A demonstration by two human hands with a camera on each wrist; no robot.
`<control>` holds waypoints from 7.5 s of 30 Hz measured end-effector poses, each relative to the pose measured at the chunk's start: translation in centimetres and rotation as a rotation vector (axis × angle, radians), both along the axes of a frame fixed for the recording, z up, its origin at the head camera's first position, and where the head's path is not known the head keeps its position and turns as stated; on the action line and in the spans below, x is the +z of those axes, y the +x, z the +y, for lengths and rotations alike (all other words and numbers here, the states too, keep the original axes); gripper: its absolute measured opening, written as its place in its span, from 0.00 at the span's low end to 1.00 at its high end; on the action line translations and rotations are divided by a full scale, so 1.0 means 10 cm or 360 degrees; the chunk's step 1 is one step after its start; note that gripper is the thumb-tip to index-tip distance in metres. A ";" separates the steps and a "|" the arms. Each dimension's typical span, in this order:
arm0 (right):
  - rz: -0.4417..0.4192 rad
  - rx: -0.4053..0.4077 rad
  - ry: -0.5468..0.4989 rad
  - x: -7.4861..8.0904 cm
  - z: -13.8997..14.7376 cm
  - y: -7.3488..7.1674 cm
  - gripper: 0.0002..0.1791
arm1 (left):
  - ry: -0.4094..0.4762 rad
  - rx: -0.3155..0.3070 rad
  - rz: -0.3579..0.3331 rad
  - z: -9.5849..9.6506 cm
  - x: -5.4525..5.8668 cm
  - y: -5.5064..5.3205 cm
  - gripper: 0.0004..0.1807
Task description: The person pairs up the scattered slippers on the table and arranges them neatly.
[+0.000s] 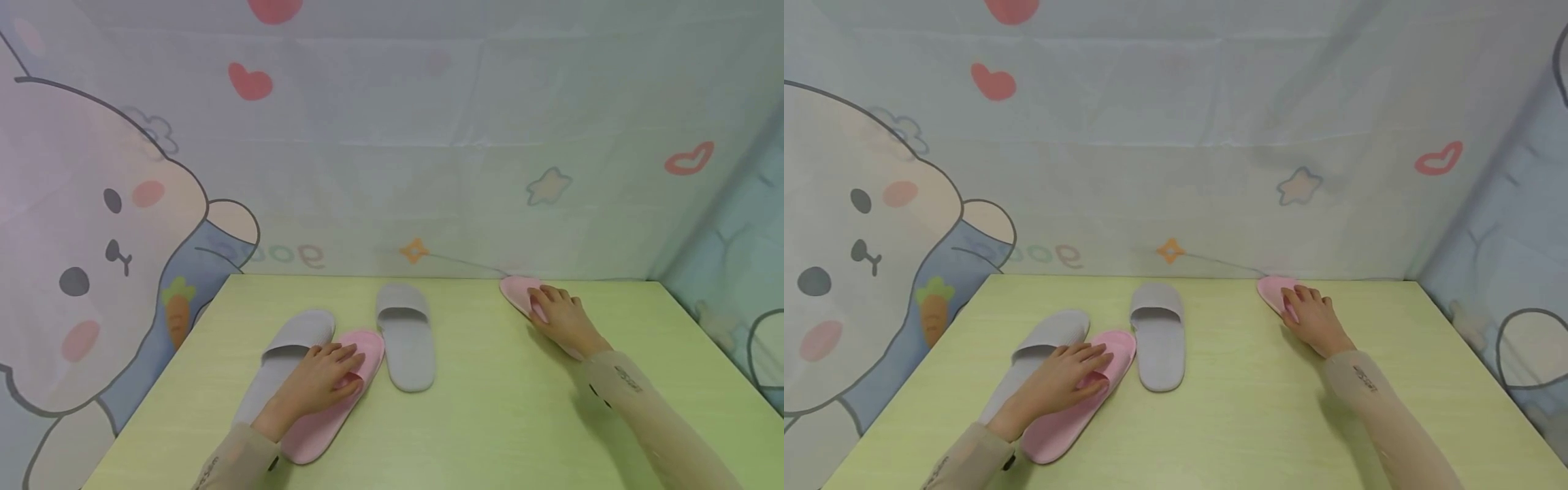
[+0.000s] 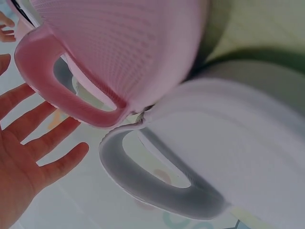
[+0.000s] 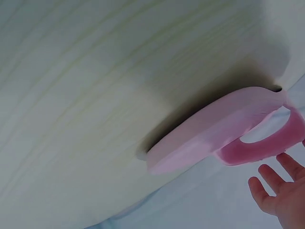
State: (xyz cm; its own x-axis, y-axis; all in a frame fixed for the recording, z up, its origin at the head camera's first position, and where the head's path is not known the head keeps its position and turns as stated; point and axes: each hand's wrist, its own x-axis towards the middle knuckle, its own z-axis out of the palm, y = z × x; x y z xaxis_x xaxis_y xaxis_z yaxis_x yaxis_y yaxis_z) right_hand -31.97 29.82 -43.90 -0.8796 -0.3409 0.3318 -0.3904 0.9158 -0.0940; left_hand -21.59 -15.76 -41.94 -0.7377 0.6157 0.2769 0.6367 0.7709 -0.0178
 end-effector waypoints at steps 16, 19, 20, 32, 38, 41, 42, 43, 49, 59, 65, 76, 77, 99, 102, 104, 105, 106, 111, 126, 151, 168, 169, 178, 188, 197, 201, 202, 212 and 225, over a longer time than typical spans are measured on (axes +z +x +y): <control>0.0026 -0.0023 0.0039 -0.03 -0.01 -0.13 0.25 | -0.0029 -0.0004 -0.0014 0.02 -0.02 -0.07 0.25; 0.0009 -0.0036 0.0039 -0.04 -0.01 -0.14 0.25 | -0.0016 0.0002 -0.0032 0.03 -0.02 -0.08 0.26; 0.0000 -0.0041 0.0041 -0.04 -0.01 -0.14 0.25 | -0.0012 0.0000 -0.0039 0.03 -0.02 -0.08 0.26; -0.0061 -0.0071 0.0050 0.01 -0.02 -0.14 0.26 | -0.0048 -0.0023 0.0053 0.07 -0.05 -0.14 0.24; -0.0098 -0.0088 0.0051 0.02 -0.02 -0.15 0.26 | -0.0040 -0.0036 0.0048 0.06 -0.06 -0.18 0.24; -0.0124 -0.0096 0.0036 0.01 -0.01 -0.15 0.26 | -0.0024 -0.0038 0.0007 0.06 -0.06 -0.19 0.25; -0.0133 -0.0099 0.0025 0.01 -0.01 -0.16 0.26 | -0.0016 -0.0040 -0.0009 0.06 -0.06 -0.19 0.25; -0.0142 -0.0101 0.0016 0.00 -0.01 -0.16 0.26 | -0.0007 -0.0043 -0.0024 0.06 -0.05 -0.19 0.25; -0.0188 -0.0127 -0.0014 -0.02 0.00 -0.18 0.27 | -0.0004 -0.0042 -0.0078 0.07 -0.04 -0.20 0.28; -0.0256 -0.0149 -0.0050 -0.03 0.00 -0.18 0.30 | -0.0017 -0.0015 -0.0193 0.06 -0.03 -0.21 0.35; -0.0268 -0.0154 -0.0036 -0.03 0.02 -0.18 0.31 | -0.0008 -0.0012 -0.0239 0.04 -0.03 -0.22 0.37; -0.0307 -0.0157 -0.0006 -0.02 0.02 -0.14 0.34 | -0.0024 0.0028 -0.0371 0.02 -0.02 -0.22 0.40; -0.0307 -0.0154 -0.0010 -0.01 0.02 -0.13 0.34 | -0.0029 0.0032 -0.0377 0.02 -0.02 -0.22 0.40; -0.0359 -0.0155 0.0035 0.02 0.06 -0.13 0.35 | -0.0006 -0.0021 -0.0352 0.04 0.02 -0.19 0.40; -0.0346 -0.0162 0.0042 0.03 0.06 -0.13 0.35 | -0.0008 -0.0019 -0.0325 0.05 0.02 -0.20 0.40; -0.0342 -0.0162 0.0045 0.04 0.07 -0.13 0.35 | -0.0011 -0.0017 -0.0312 0.05 0.02 -0.20 0.39; -0.0342 -0.0163 0.0041 0.04 0.07 -0.13 0.34 | -0.0013 -0.0012 -0.0312 0.05 0.02 -0.20 0.39; -0.0341 -0.0161 0.0034 0.03 0.07 -0.13 0.34 | -0.0018 -0.0009 -0.0309 0.05 0.02 -0.20 0.39; -0.0354 -0.0157 -0.0001 0.03 0.07 -0.13 0.34 | -0.0051 -0.0010 -0.0241 0.05 0.02 -0.20 0.38; -0.0340 -0.0148 0.0022 0.05 0.06 -0.07 0.33 | -0.0056 0.0018 -0.0148 0.06 0.04 -0.17 0.36; -0.0356 -0.0153 0.0069 0.02 0.10 -0.03 0.35 | -0.0018 -0.0028 -0.0057 0.14 0.09 -0.14 0.38; -0.0362 -0.0158 0.0088 0.05 0.06 0.05 0.35 | -0.0020 -0.0107 -0.0042 0.32 0.12 -0.12 0.37; -0.0365 -0.0157 0.0083 0.05 0.06 0.05 0.35 | -0.0014 -0.0112 -0.0048 0.34 0.12 -0.12 0.37; -0.0393 -0.0161 0.0051 0.10 0.02 0.12 0.34 | -0.0007 -0.0163 -0.0058 0.48 0.14 -0.11 0.36; -0.0395 -0.0185 0.0083 0.10 0.02 0.14 0.34 | -0.0007 -0.0188 -0.0072 0.71 0.16 -0.08 0.35; -0.0396 -0.0155 0.0035 0.14 0.00 0.20 0.32 | -0.0093 -0.0213 -0.0033 0.95 0.12 -0.08 0.35; -0.0456 -0.0159 0.0026 0.18 -0.01 0.23 0.32 | -0.0095 -0.0228 -0.0027 1.01 0.12 -0.07 0.35; -0.0473 -0.0165 0.0028 0.19 -0.01 0.24 0.33 | -0.0095 -0.0231 -0.0022 1.03 0.12 -0.07 0.35; -0.0541 -0.0191 0.0040 0.21 -0.02 0.24 0.35 | -0.0100 -0.0210 -0.0068 1.14 0.13 -0.10 0.35; -0.0518 -0.0201 0.0016 0.17 -0.01 0.28 0.35 | -0.0042 -0.0193 -0.0026 1.25 0.12 -0.13 0.34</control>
State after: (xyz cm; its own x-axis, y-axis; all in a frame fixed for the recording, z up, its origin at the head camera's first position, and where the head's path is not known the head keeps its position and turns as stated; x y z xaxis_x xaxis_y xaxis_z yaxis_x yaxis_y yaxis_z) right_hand -29.13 29.75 -42.23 -0.9742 -0.2244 0.0243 -0.2250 0.9565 -0.1855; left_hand -22.89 -3.23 -40.72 -0.6616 0.7075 0.2484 0.7256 0.6876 -0.0260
